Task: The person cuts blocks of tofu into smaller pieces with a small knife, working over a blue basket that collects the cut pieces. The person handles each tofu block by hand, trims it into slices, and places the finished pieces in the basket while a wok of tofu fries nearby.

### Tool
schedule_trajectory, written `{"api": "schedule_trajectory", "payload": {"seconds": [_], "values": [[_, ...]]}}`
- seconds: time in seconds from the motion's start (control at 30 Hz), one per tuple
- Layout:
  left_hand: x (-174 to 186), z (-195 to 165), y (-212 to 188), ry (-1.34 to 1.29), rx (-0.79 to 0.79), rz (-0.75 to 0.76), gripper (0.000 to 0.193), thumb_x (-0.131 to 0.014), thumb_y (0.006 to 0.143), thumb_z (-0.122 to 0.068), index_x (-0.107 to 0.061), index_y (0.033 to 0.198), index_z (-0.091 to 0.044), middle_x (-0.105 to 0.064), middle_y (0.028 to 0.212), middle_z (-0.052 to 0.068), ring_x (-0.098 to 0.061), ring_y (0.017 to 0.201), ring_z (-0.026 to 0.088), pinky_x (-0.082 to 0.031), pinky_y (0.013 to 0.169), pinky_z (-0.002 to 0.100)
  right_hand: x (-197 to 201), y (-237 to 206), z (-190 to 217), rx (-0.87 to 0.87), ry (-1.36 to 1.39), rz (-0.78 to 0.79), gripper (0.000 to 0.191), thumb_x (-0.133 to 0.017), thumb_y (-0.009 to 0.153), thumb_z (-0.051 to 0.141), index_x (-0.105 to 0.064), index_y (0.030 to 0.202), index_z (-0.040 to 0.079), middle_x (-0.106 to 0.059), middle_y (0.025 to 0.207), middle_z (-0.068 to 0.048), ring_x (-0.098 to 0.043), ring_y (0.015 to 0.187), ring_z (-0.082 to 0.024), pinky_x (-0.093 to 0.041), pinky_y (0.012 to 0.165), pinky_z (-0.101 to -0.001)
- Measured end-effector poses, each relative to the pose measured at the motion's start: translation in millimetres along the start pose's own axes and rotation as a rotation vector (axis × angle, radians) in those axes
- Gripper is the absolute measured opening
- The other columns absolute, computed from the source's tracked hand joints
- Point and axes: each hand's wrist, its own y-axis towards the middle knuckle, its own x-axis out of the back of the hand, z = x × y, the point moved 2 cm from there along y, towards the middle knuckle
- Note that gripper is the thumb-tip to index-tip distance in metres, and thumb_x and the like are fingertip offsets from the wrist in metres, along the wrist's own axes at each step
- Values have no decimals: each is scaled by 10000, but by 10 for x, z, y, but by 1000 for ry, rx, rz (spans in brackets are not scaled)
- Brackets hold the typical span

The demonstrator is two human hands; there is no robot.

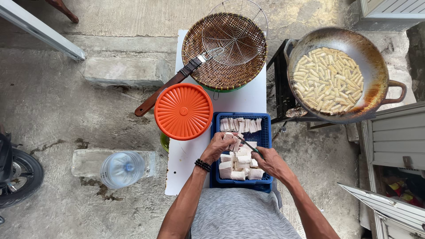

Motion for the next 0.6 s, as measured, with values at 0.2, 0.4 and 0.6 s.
{"api": "schedule_trajectory", "payload": {"seconds": [0.2, 0.4, 0.6], "values": [[-55, -35, -67, -44, -19, 44, 389, -641, 1008, -234, -717, 1169, 111, -788, 995, 155, -753, 846, 150, -625, 722, 234, -78, -30, 67, 75, -173, -99, 389, -532, 1009, 359, -659, 905, 6, -661, 667, -200, -636, 619, -362, -497, 672, -506], [-63, 8, -34, -95, -22, -61, 335, -646, 963, -237, -731, 1100, 56, -784, 979, 143, -774, 838, 178, -652, 715, 299, -60, -90, 117, -11, -146, -64, 376, -533, 1011, 349, -669, 917, 12, -663, 637, -179, -648, 585, -345, -505, 656, -482], [-44, 166, 80, -217, 25, -285, 248, -664, 931, -220, -696, 1033, 3, -770, 897, 103, -772, 762, 176, -652, 668, 325, -254, 38, 185, -31, 351, -407, 329, -703, 908, 321, -672, 1054, 28, -661, 655, -99, -669, 560, -181, -533, 493, -350]]}}
